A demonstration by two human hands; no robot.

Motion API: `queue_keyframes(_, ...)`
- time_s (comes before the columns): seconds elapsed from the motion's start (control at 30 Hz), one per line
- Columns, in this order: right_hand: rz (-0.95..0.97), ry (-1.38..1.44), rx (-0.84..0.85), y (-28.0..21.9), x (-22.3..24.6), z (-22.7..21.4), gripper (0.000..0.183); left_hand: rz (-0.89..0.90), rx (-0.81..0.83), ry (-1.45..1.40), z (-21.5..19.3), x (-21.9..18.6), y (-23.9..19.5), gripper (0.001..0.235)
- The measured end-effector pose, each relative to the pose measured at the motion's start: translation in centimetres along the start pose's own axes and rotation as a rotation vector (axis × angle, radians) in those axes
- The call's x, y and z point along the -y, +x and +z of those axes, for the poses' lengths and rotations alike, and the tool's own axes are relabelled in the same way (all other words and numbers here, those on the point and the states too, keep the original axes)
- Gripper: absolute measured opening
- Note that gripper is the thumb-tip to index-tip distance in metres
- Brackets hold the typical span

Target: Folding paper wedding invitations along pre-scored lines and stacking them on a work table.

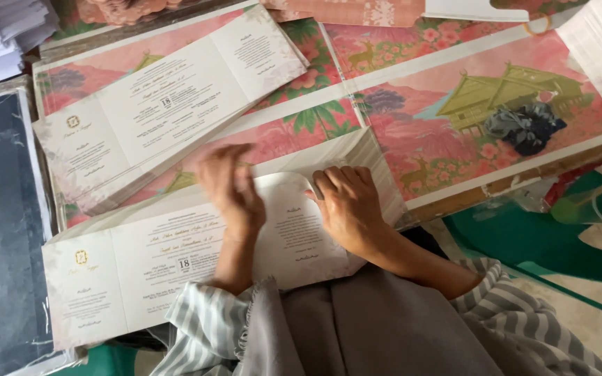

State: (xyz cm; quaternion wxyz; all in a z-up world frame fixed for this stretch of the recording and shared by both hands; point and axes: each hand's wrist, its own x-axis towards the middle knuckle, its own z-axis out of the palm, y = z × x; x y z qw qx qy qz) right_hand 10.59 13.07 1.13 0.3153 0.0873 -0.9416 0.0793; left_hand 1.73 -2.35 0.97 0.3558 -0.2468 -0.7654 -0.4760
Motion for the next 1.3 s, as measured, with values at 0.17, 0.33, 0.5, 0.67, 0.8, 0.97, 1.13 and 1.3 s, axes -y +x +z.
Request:
queue_keyframes(0.17,0.000,0.169,0.041,0.2,-0.8,-1.9,0.022,0.026,0.305,0.372,1.7,0.7,-2.1,0.045)
queue_keyframes(0.33,0.056,0.408,0.072,-0.3,-8.8,-4.5,0.031,0.067,0.288,0.372,1.4,0.5,-1.7,0.043)
queue_keyframes(0.5,1.068,-0.354,0.191,-5.4,-19.4,-5.9,0.072,-0.045,0.321,0.249,1.3,0.5,-1.6,0.048)
queue_keyframes(0.67,1.037,-0.292,-0.263,-14.4,-29.1,-2.0,0.027,-0.146,0.328,0.159,1.3,0.6,-1.4,0.056)
queue_keyframes(0.8,0.690,-0.810,-0.104,-13.0,-26.0,-4.8,0.032,-0.248,0.346,0.026,1.1,0.9,-1.1,0.058)
queue_keyframes(0.97,0.340,-0.118,-0.255,-8.1,-20.8,-4.9,0.012,-0.389,0.372,-0.121,0.8,1.0,-0.8,0.059)
queue_keyframes(1.13,0.554,0.521,-0.094,-2.4,-9.2,-4.5,0.028,-0.478,0.374,-0.156,2.1,5.0,-3.6,0.057)
queue_keyframes(1.3,0.429,1.127,0.352,0.3,-3.5,-4.4,0.016,-0.579,0.371,-0.222,1.2,3.2,-2.4,0.053)
